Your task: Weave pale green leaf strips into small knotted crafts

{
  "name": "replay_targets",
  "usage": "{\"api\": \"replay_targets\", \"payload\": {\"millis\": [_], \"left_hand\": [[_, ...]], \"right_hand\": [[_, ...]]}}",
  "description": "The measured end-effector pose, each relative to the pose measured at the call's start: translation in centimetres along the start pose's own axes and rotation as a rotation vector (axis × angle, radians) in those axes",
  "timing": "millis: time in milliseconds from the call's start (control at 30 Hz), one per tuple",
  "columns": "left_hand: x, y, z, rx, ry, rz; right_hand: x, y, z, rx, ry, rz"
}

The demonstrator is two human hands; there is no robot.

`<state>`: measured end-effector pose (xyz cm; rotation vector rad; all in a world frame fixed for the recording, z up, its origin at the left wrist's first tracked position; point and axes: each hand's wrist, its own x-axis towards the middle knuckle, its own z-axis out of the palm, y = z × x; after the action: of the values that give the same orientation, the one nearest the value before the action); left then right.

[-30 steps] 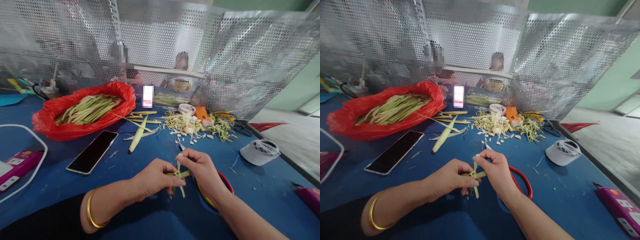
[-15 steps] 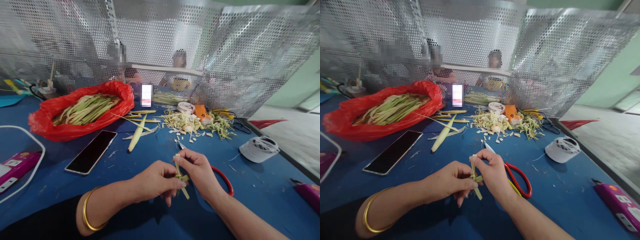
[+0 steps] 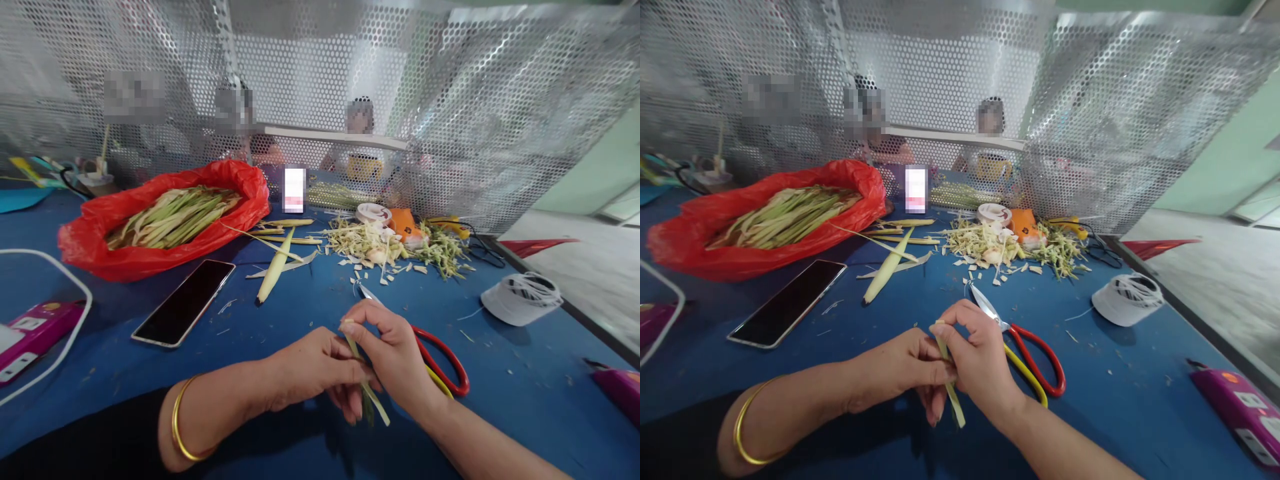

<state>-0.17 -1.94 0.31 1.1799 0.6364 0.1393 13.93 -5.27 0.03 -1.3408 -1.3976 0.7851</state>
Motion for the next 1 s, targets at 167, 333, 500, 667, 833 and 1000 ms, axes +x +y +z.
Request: {"api": "replay_targets", "payload": {"millis": [167,333,500,667,833,1000], "left_hand": [[0.2,0.5,-0.4,-0.089,0.305,0.116],[0.3,1.4,-1.4,-0.244,0.455,0.208],[0.4,1.0,-1.6,-0.261,0.485,0.212],[0.6,0.8,-1.5,-0.381,0.491,0.245],[0.9,0.7,-1.0,-0.444,0.348,0.397],[1.1,0.3,-0.6,-0.37,0.359,0.425]], "right_hand": [[1.0,0.2,-1.7,-0.161,0.168,-0.146],[1.2,0.0,-2.9,-0.365,0.069,-0.107],[1.0,0.7,-2.0,-0.365,-0.13,-0.044],[0.5,0.5,-2.0,-0.511,0.196,-0.278],[-0.3,0.2,-0.9,-0.417,0.032,-0.301],[-0.3,1.0,0.8,-0.12,-0.014,-0.083]]}}
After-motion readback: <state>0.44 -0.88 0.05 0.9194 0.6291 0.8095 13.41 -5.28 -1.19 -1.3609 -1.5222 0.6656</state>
